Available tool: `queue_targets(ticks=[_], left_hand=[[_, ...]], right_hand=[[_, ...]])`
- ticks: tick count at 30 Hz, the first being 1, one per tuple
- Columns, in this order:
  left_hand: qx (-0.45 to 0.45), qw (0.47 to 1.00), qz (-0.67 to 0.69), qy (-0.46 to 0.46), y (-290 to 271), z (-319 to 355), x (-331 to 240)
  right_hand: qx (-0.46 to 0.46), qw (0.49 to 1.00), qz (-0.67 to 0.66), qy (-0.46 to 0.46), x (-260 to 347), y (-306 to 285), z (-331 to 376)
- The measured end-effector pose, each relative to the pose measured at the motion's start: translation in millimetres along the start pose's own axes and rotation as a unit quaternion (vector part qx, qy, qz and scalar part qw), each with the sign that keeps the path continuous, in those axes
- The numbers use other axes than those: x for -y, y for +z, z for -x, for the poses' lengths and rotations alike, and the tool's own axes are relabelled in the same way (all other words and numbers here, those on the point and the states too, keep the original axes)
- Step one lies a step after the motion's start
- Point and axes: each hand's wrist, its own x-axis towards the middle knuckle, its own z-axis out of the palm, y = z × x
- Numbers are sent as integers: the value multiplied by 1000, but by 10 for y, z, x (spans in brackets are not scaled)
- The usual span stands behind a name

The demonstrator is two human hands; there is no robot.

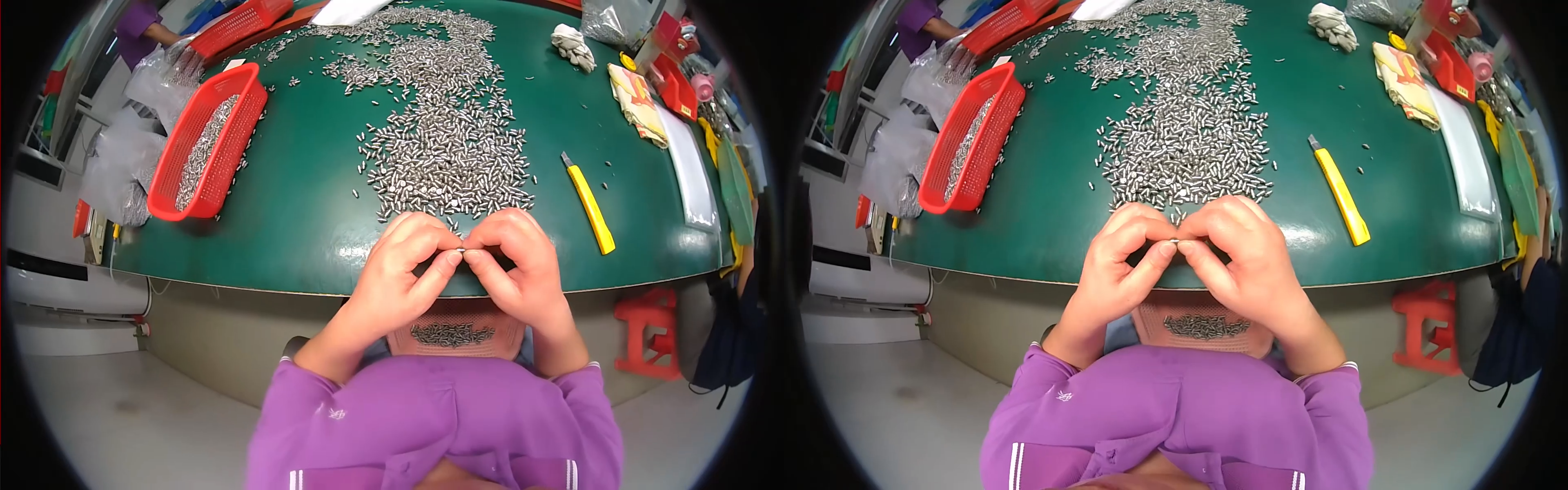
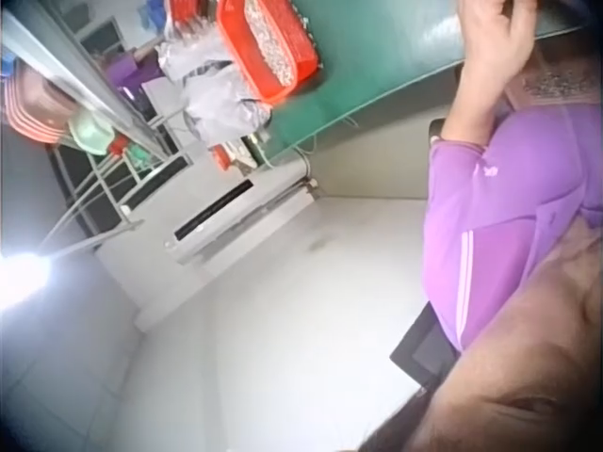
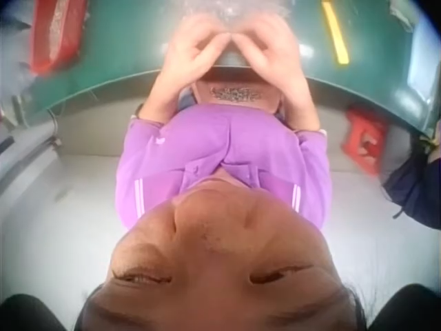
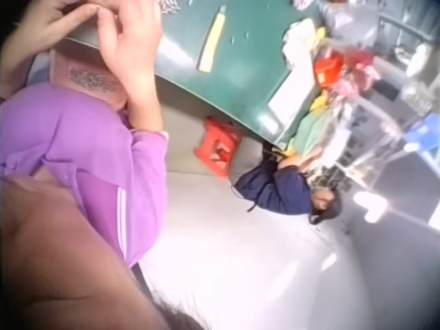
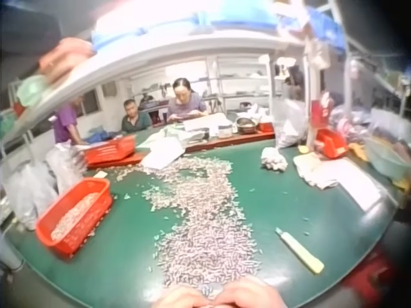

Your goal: Inspecting and organizing small silver metal components on a green workbench.

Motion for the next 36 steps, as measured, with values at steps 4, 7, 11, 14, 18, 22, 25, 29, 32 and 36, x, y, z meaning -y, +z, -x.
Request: queue_targets(ticks=[4,7,11,14,18,22,25,29,32,36], left_hand=[[6,996,80,-33,43,2,-18],[-14,991,124,-48,55,33,2],[-55,991,107,-55,104,39,50],[-54,992,93,-68,132,41,19],[-60,994,65,-59,143,43,45],[-76,990,82,-83,162,28,-17],[-95,993,1,-71,116,49,-28],[-138,966,-217,2,-83,70,37],[-103,962,-252,-3,-118,87,56],[-76,964,-255,-14,-93,97,51]], right_hand=[[9,996,-73,53,14,-46,15],[16,986,-127,103,70,-52,-4],[21,983,-135,126,69,-52,13],[18,982,-138,128,76,-54,42],[-20,980,-144,133,88,-69,63],[-90,980,-151,92,2,-43,139],[-153,973,-152,85,12,-220,291],[-218,971,52,88,138,-829,625],[-253,919,152,262,221,-1183,841],[-3,853,402,332,406,-1577,1148]])
